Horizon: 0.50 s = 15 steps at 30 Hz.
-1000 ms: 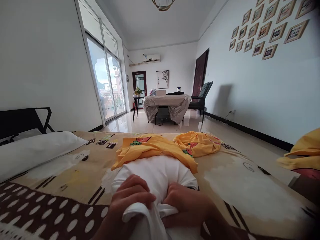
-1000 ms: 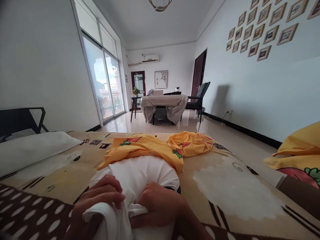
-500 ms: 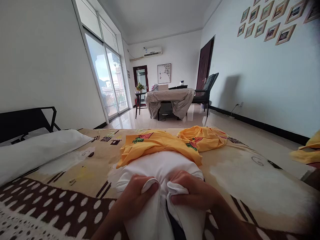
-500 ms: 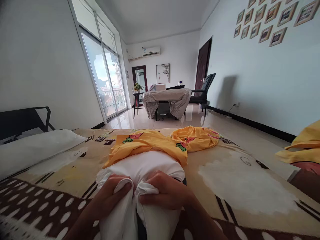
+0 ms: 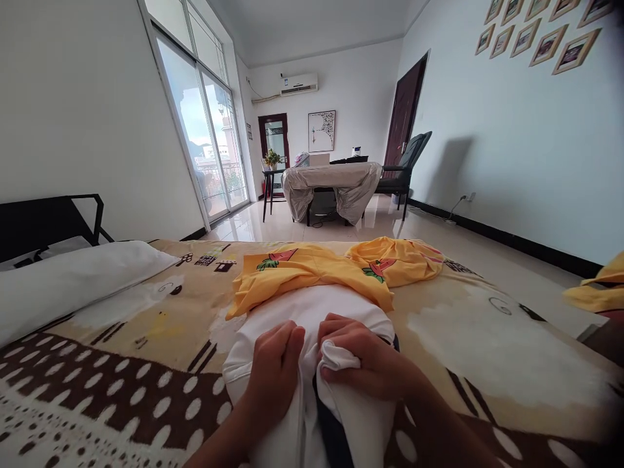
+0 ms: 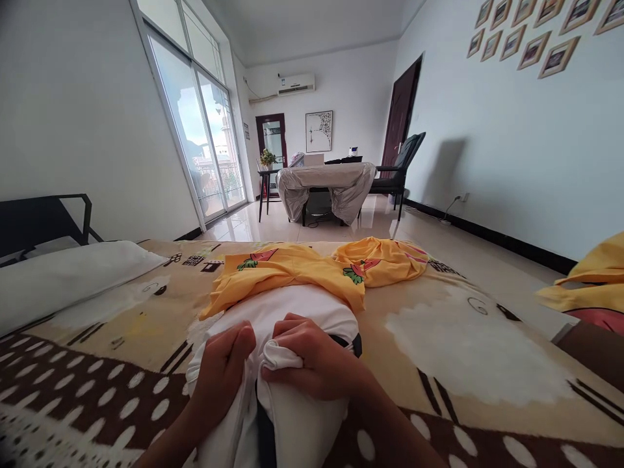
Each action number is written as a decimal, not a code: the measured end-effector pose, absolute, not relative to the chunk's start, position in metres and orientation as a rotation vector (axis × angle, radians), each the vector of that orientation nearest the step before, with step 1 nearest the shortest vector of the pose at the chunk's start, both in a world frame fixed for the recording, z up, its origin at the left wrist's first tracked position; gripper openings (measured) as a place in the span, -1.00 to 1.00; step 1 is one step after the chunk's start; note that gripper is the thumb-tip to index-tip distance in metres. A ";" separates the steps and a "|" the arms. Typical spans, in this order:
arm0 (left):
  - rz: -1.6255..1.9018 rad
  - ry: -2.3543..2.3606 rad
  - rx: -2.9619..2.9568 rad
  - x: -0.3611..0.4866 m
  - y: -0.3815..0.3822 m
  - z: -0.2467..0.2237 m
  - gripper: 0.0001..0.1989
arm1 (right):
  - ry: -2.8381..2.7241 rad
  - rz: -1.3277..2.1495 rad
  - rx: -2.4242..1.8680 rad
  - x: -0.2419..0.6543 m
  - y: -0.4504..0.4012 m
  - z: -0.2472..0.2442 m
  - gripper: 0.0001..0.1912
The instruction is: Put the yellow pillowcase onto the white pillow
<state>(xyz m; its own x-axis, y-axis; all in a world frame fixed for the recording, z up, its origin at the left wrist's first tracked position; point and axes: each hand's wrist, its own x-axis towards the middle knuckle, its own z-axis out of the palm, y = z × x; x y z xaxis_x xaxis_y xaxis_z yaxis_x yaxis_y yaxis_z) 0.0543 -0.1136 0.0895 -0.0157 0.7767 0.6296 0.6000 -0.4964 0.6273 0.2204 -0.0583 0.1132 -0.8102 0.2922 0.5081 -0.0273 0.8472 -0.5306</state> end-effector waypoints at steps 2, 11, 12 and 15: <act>1.499 1.428 2.104 0.053 -0.118 0.090 -0.55 | -2.436 0.707 -0.196 0.220 -0.059 0.112 -0.57; 1.382 1.396 2.430 0.063 -0.137 0.092 -0.60 | -2.556 0.704 -0.137 0.218 -0.056 0.105 -0.59; 1.354 1.449 2.432 0.064 -0.136 0.091 -0.67 | -2.560 0.708 -0.146 0.218 -0.056 0.105 -0.59; 1.272 1.559 2.401 0.065 -0.135 0.089 -0.75 | -2.564 0.722 -0.197 0.218 -0.059 0.106 -0.59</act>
